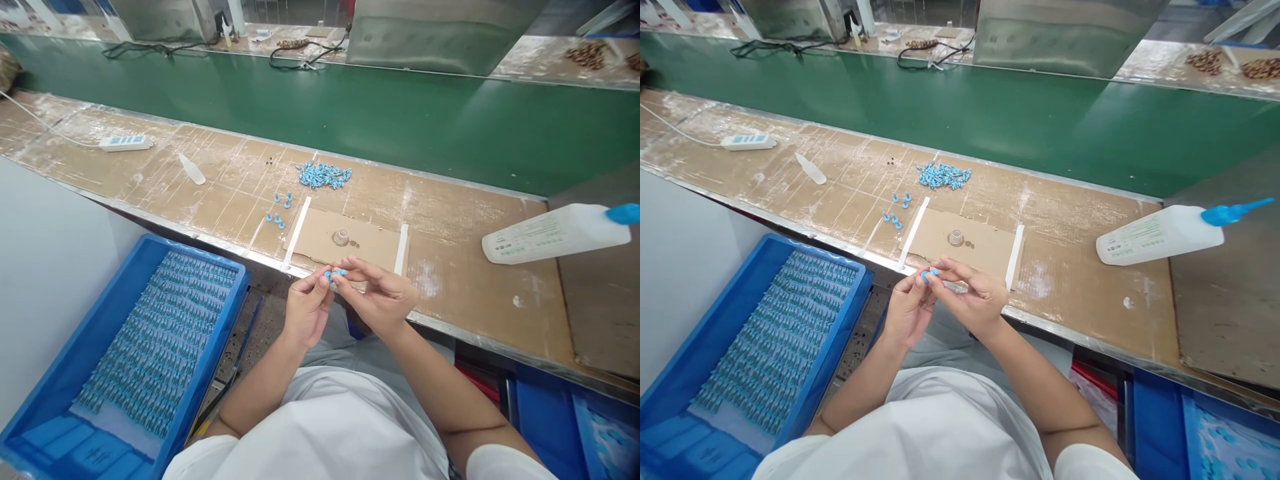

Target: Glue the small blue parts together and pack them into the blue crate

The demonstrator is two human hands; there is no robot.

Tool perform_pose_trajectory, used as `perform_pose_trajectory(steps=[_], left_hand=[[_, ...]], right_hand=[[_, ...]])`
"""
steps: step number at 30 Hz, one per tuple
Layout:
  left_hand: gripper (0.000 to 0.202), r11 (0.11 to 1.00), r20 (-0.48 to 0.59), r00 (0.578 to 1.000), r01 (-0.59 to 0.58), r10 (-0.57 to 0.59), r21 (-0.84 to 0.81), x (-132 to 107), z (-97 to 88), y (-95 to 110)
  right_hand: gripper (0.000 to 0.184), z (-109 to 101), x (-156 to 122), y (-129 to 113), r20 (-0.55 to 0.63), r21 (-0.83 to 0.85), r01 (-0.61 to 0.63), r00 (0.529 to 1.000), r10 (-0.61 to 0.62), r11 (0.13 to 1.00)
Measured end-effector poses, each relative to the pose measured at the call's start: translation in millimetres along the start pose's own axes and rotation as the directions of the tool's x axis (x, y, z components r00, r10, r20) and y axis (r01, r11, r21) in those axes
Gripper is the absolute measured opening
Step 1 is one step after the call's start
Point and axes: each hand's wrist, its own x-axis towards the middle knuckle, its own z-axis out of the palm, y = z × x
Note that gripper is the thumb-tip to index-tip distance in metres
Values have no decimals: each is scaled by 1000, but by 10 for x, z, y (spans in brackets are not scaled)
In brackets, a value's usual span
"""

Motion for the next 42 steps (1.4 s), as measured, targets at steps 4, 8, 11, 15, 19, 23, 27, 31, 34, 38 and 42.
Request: perform_pose_trajectory(steps=[4, 8, 11, 15, 19, 23, 27, 31, 34, 38, 42], left_hand=[[31, 1000, -12, 1000, -4, 4, -7, -26, 24, -7], [34, 1000, -19, 1000, -10, 10, 9, -42, 54, 3], [34, 999, -8, 999, -31, 31, 23, -48, 83, 14], [32, 996, 12, 998, -64, 63, 62, -47, 78, 6], [31, 983, -19, 992, -122, 126, 133, -69, 51, -6], [26, 950, 7, 969, -243, 247, 198, -121, 57, -7], [22, 913, 83, 946, -323, 312, 250, -139, 32, -21], [22, 873, 182, 912, -406, 368, 270, -98, -35, -37], [22, 856, 243, 887, -448, 392, 256, -62, -66, -24], [23, 832, 284, 861, -492, 422, 256, -45, -96, 24], [26, 805, 343, 827, -537, 444, 253, -60, -148, 68]], right_hand=[[45, -9, 11, 22, 17, 62, 1, 1000, -2, 998], [43, -2, 40, 14, 44, 105, -59, 998, 55, 993], [41, 12, 67, -11, 39, 127, -87, 996, 82, 988], [41, 15, 86, -24, 49, 156, -90, 995, 83, 984], [40, -11, 43, 7, 64, 198, -122, 992, 111, 973], [31, -51, -15, 39, 56, 258, -145, 989, 135, 955], [32, -97, 10, 31, 86, 296, -117, 992, 96, 948], [38, -131, 70, 6, 119, 313, -92, 991, 57, 945], [39, -136, 87, 3, 145, 343, -89, 989, 41, 935], [41, -120, 97, 10, 216, 400, -130, 975, 44, 907], [34, -70, 143, -16, 347, 516, -241, 936, 57, 822]])
